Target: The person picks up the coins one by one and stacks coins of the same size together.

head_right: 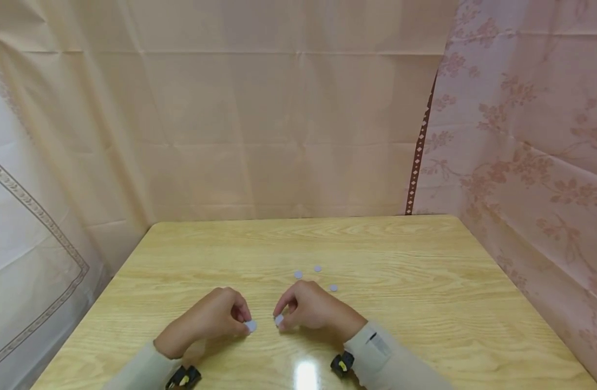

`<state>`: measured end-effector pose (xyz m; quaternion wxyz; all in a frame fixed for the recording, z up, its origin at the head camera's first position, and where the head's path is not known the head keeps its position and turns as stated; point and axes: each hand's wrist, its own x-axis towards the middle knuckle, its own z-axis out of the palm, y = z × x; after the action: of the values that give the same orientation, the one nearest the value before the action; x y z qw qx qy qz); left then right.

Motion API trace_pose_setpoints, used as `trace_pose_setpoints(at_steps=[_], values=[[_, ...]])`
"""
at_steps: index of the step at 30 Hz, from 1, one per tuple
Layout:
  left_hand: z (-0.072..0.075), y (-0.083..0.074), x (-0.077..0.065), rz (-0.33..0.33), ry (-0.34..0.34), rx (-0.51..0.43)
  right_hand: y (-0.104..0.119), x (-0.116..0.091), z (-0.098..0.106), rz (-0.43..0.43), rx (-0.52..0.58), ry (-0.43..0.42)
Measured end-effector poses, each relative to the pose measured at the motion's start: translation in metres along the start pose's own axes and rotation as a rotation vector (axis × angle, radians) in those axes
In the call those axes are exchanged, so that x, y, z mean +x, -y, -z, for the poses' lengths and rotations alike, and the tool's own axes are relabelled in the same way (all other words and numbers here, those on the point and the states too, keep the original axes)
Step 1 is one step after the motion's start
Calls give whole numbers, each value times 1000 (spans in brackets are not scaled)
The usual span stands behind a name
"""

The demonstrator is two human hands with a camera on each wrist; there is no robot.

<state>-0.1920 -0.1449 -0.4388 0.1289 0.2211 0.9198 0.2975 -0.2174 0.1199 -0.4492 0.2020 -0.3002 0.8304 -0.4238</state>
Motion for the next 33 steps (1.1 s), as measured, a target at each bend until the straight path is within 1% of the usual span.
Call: trace_pose_setpoints(at_steps=[6,12,21,33], values=[[0,0,-1,3,3,-9,2,-1,-4,-22,6,5],[0,0,-1,7,9,-13,3,-1,-6,-22,15,15],[0,0,0,8,9,-13,4,-1,-7,-8,-14,18],[-1,1,0,3,6,-16,3,-1,-7,-23,-42,14]])
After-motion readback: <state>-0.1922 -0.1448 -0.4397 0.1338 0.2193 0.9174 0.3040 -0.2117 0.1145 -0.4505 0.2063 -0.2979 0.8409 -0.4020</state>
